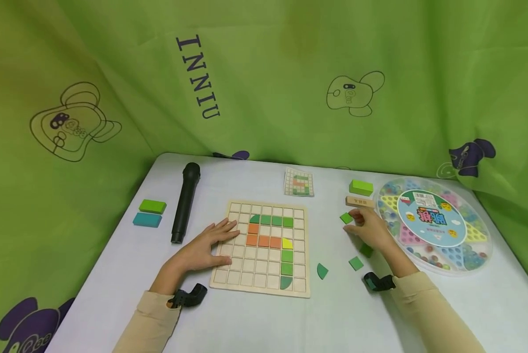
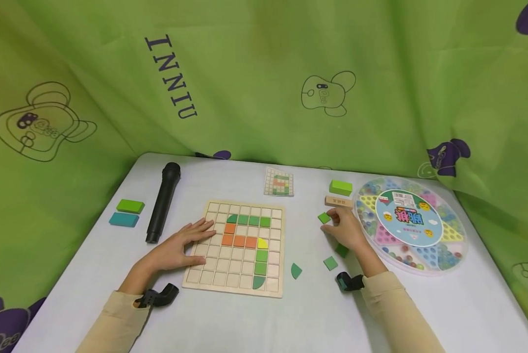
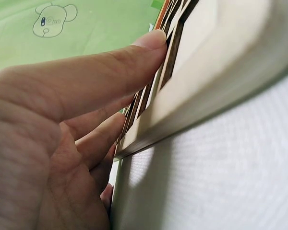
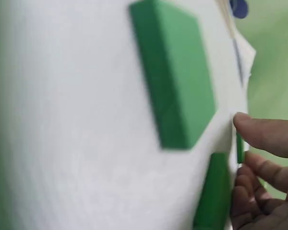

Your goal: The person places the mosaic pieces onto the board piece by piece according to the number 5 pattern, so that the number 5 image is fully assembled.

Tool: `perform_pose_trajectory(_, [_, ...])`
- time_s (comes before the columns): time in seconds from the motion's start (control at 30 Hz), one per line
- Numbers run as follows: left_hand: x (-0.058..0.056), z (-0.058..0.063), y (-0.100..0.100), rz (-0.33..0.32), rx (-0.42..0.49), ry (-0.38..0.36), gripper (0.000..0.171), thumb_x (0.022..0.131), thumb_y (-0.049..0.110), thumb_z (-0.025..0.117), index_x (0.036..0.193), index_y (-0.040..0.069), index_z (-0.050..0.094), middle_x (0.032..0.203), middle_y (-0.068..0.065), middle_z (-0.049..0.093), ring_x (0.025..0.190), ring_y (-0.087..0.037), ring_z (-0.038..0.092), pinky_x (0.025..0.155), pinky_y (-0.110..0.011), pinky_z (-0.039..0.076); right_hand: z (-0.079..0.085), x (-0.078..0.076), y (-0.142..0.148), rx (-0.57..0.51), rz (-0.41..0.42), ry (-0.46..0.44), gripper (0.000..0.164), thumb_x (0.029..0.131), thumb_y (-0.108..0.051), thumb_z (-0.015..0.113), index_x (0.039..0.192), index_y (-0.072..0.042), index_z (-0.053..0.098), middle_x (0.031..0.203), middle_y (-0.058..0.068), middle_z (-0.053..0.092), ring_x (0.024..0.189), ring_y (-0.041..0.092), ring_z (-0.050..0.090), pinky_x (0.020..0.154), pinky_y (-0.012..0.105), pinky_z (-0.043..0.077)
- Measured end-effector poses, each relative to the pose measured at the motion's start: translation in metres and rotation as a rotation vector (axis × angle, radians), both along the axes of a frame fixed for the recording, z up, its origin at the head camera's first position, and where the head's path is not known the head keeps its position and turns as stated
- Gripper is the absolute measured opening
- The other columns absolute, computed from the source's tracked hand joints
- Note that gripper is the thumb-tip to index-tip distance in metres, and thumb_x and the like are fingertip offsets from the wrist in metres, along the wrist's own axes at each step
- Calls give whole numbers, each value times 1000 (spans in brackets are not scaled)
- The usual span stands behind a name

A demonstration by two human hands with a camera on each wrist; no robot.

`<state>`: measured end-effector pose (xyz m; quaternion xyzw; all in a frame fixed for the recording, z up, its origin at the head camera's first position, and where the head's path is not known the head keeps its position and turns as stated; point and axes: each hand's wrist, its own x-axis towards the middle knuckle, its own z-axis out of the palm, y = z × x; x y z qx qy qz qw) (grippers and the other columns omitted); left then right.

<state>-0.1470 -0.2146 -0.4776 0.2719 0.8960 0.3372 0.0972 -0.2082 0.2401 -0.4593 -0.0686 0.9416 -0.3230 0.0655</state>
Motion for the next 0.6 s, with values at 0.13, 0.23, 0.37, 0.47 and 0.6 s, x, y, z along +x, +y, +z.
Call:
perform_pose_trajectory(0.13, [0, 0, 0, -2, 8, 0, 74, 78, 38, 75, 140, 10, 47, 154, -5, 31, 146, -31, 17, 118, -53, 10, -3, -4, 1, -7, 6, 0, 33, 87, -15, 69, 111, 4, 58, 105, 22, 60, 98, 33, 57, 81, 42, 50])
perform_pose_trajectory(0.23, [2, 0, 1, 0, 15, -4, 74, 77, 37, 76, 140, 10, 48, 154, -6, 32, 146, -31, 17, 117, -53, 10, -2, 0, -2, -32, 14, -12, 30, 88, -13, 67, 112, 2, 58, 106, 20, 61, 99, 33, 58, 81, 40, 52])
perform_pose_trajectory(0.37, [2, 1, 1, 1, 18, -6, 73, 77, 38, 76, 139, 10, 48, 154, -5, 32, 146, -31, 17, 117, -53, 10, 3, 16, -15, -139, 46, 23, 30, 88, -8, 66, 115, 1, 59, 106, 18, 62, 99, 29, 59, 85, 37, 53])
perform_pose_trajectory(0.47, [2, 2, 1, 4, 11, -1, 73, 78, 39, 75, 140, 11, 48, 154, -4, 32, 146, -30, 17, 118, -53, 10, 8, 31, -31, -245, 89, 66, 31, 86, -7, 68, 115, 1, 61, 106, 15, 64, 97, 22, 59, 86, 29, 52])
perform_pose_trajectory(0.6, [1, 1, 1, 7, -1, -7, 74, 78, 40, 75, 140, 11, 48, 154, -4, 31, 146, -29, 17, 118, -53, 10, 11, 53, -54, -391, 150, 106, 32, 84, -7, 70, 114, 1, 63, 107, 14, 65, 95, 12, 58, 84, 20, 51])
